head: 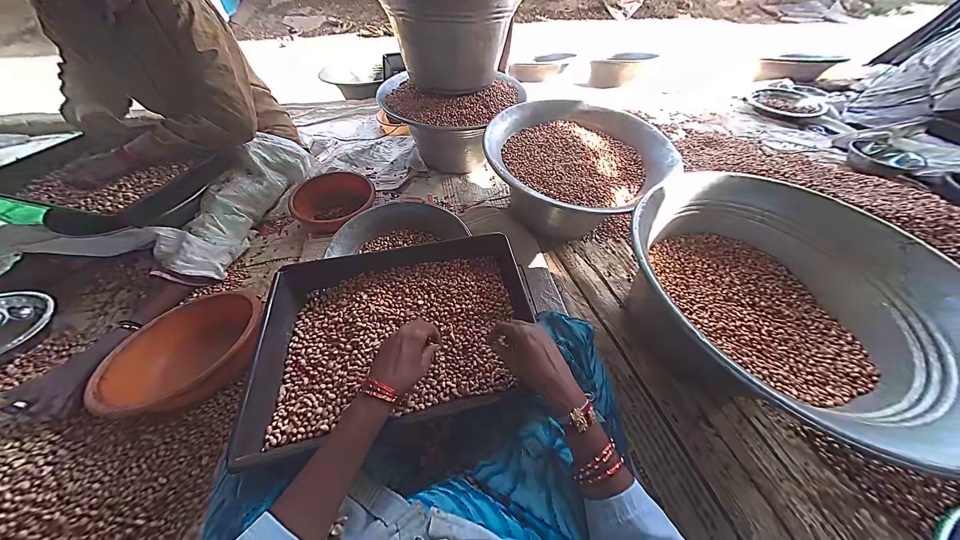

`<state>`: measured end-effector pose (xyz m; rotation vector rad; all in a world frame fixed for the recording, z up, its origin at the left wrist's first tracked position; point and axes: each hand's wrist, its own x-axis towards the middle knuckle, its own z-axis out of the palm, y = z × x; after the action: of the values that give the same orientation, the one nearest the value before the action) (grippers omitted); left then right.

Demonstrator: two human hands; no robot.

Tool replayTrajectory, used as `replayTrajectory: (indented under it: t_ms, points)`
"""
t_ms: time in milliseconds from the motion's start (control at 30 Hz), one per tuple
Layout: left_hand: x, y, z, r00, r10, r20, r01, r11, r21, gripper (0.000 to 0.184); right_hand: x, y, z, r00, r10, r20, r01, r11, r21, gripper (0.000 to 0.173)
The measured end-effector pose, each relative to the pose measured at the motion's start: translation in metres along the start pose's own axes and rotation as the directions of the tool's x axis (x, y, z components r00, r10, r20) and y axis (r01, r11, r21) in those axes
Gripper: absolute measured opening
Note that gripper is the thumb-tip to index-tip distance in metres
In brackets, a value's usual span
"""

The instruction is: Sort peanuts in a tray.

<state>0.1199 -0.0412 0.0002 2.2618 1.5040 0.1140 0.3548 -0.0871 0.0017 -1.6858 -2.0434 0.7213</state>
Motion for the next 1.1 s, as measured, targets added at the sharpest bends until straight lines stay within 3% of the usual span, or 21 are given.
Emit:
replayTrajectory:
  t_ms: [133, 267, 500, 600, 667, 733, 767, 833, 867, 900, 967, 1033, 1100]
  points:
    - [-0.006, -0.006, -0.001, 0.992, 0.014, -0.125, -0.022, 0.998, -0.062, 0.023, 0.007, -0.016, 0.013, 0.971, 0.154, 0.182, -0.115, 0.971, -0.208, 0.026]
    - [-0.012, 0.0, 0.0, 0.998, 0.056, -0.034, -0.056, 0.998, -0.009, 0.022, 0.013, -0.014, 0.013, 0.961, 0.164, 0.223, -0.112, 0.968, -0.226, 0.027]
    - [-0.004, 0.016, 0.009, 0.99, -0.024, 0.141, -0.006, 0.979, 0.205, 0.027, 0.015, -0.013, 0.015, 0.949, 0.188, 0.252, -0.124, 0.961, -0.247, 0.028]
    - [-0.005, 0.005, 0.008, 0.998, 0.023, 0.052, -0.024, 0.999, 0.03, 0.023, 0.016, -0.012, 0.016, 0.954, 0.168, 0.25, -0.112, 0.969, -0.221, 0.028]
    - [-0.007, -0.006, 0.001, 0.994, 0.012, -0.108, -0.038, 0.969, -0.245, 0.02, 0.014, -0.007, 0.012, 0.976, 0.086, 0.198, -0.067, 0.993, -0.099, 0.027]
    - [-0.01, -0.018, -0.005, 0.982, -0.028, -0.188, -0.053, 0.91, -0.412, 0.023, 0.008, 0.001, 0.007, 0.997, -0.049, 0.064, 0.036, 0.983, 0.181, 0.025]
    - [-0.012, -0.02, -0.008, 0.983, -0.023, -0.184, -0.057, 0.907, -0.418, 0.026, 0.005, 0.005, 0.005, 0.997, -0.08, -0.017, 0.081, 0.922, 0.379, 0.023]
    - [-0.015, -0.016, -0.011, 0.995, 0.027, -0.095, -0.056, 0.947, -0.316, 0.025, 0.003, 0.008, 0.003, 0.989, -0.06, -0.138, 0.141, 0.683, 0.717, 0.012]
    - [-0.016, -0.012, -0.009, 0.998, 0.059, -0.033, -0.065, 0.971, -0.229, 0.022, 0.001, 0.008, 0.001, 0.986, -0.027, -0.167, 0.15, 0.596, 0.789, 0.011]
    - [-0.016, -0.006, -0.007, 0.997, 0.074, 0.037, -0.068, 0.989, -0.13, 0.022, -0.001, 0.008, -0.002, 0.984, 0.005, -0.18, 0.142, 0.593, 0.793, 0.013]
    - [-0.016, 0.004, 0.0, 0.988, 0.035, 0.149, -0.038, 0.999, 0.015, 0.025, -0.009, 0.007, -0.009, 0.986, -0.001, -0.166, 0.105, 0.777, 0.62, 0.018]
    - [-0.014, 0.009, 0.005, 0.98, -0.012, 0.197, -0.008, 0.995, 0.097, 0.026, -0.017, 0.0, -0.012, 0.997, -0.032, -0.077, 0.054, 0.953, 0.3, 0.022]
    - [-0.012, 0.011, 0.008, 0.975, -0.029, 0.218, -0.003, 0.989, 0.147, 0.027, -0.019, -0.013, -0.008, 0.996, -0.017, 0.093, 0.012, 0.998, 0.054, 0.024]
